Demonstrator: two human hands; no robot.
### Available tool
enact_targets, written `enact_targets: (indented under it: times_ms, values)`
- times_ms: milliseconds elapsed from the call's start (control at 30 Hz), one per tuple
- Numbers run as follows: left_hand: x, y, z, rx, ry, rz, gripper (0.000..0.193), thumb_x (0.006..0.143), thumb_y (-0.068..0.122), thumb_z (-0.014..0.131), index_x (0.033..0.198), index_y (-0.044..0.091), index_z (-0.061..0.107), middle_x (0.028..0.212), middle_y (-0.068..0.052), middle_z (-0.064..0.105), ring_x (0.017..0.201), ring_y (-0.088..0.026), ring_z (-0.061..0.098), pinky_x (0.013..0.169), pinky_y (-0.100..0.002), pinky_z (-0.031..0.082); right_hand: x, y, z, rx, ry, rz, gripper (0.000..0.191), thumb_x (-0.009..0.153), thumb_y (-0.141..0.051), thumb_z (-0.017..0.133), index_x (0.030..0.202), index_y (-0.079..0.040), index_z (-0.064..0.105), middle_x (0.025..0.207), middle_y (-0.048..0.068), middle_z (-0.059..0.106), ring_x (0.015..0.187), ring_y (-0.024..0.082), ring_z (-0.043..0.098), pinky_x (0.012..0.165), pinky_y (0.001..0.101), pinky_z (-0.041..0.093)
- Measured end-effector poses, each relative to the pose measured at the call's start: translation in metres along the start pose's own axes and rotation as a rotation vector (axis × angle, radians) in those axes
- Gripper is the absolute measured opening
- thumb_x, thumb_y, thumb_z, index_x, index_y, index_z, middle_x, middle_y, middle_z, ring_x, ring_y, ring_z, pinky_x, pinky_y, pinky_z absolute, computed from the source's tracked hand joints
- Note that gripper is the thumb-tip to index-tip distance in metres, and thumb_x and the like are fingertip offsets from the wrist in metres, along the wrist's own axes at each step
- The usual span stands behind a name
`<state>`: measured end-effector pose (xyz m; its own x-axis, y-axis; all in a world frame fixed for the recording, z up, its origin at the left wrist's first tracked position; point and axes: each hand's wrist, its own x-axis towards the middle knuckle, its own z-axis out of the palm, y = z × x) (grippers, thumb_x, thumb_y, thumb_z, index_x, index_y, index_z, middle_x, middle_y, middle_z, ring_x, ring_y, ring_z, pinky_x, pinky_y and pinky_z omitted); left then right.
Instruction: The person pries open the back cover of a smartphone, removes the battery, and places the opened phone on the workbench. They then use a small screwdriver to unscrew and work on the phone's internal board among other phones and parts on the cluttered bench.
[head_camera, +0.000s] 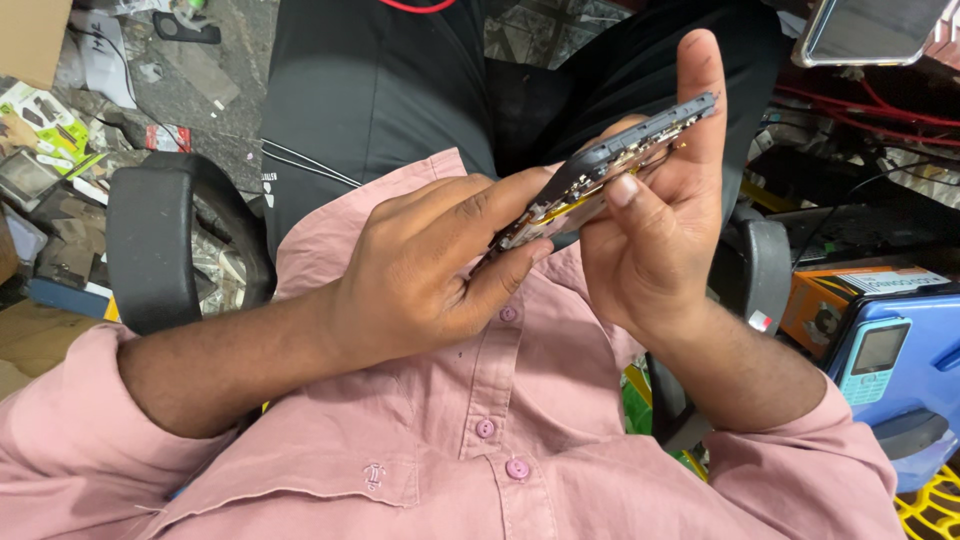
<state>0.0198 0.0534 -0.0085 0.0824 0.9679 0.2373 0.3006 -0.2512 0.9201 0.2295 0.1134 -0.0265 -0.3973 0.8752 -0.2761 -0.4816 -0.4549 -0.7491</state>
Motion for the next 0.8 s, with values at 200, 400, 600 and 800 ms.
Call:
enact_targets:
  times_ms: [200,400,600,800]
  values:
    - [0.0,-0.001,-0.003,-0.009,-0.029,-0.003,0.046,0.102,0.006,0.077,0.142,-0.002,0.056,0.102,-0.014,0.069,0.079,-0.023,0.068,0.068,-0.032,0.055,0.001,-0.003,-0.002,-0.028,0.052,0.018,0.098,0.098,0.006,0.07,0.17,-0.018,0.009,0.101,0.011,0.064,0.091,0.017,0.067,0.089,0.0303,0.059]
    - [-0.002,-0.003,-0.001,-0.026,-0.034,-0.03,0.047,0.102,0.007,0.077,0.142,-0.003,0.055,0.103,-0.014,0.068,0.078,-0.021,0.068,0.066,-0.031,0.054,0.005,-0.001,0.002,0.037,0.107,0.044,0.083,0.095,0.01,0.071,0.156,-0.016,0.02,0.103,0.012,0.062,0.091,0.02,0.065,0.087,0.0329,0.056]
    - [-0.002,-0.007,0.001,-0.591,-0.007,-0.398,0.046,0.107,0.005,0.071,0.146,-0.006,0.05,0.11,-0.008,0.072,0.092,-0.008,0.07,0.081,-0.024,0.059,0.022,-0.013,0.009,0.121,0.145,0.181,0.082,0.098,-0.011,0.066,0.165,-0.013,0.018,0.123,0.015,0.061,0.11,0.024,0.067,0.101,0.0369,0.056]
    - [0.0,-0.016,0.002,-0.712,0.056,-0.445,0.051,0.107,0.002,0.069,0.151,-0.005,0.045,0.114,-0.009,0.072,0.098,-0.007,0.069,0.09,-0.025,0.059,0.021,-0.016,0.004,-0.105,0.036,0.132,0.071,0.11,-0.035,0.055,0.165,-0.017,0.013,0.135,0.02,0.063,0.111,0.024,0.071,0.091,0.0334,0.06]
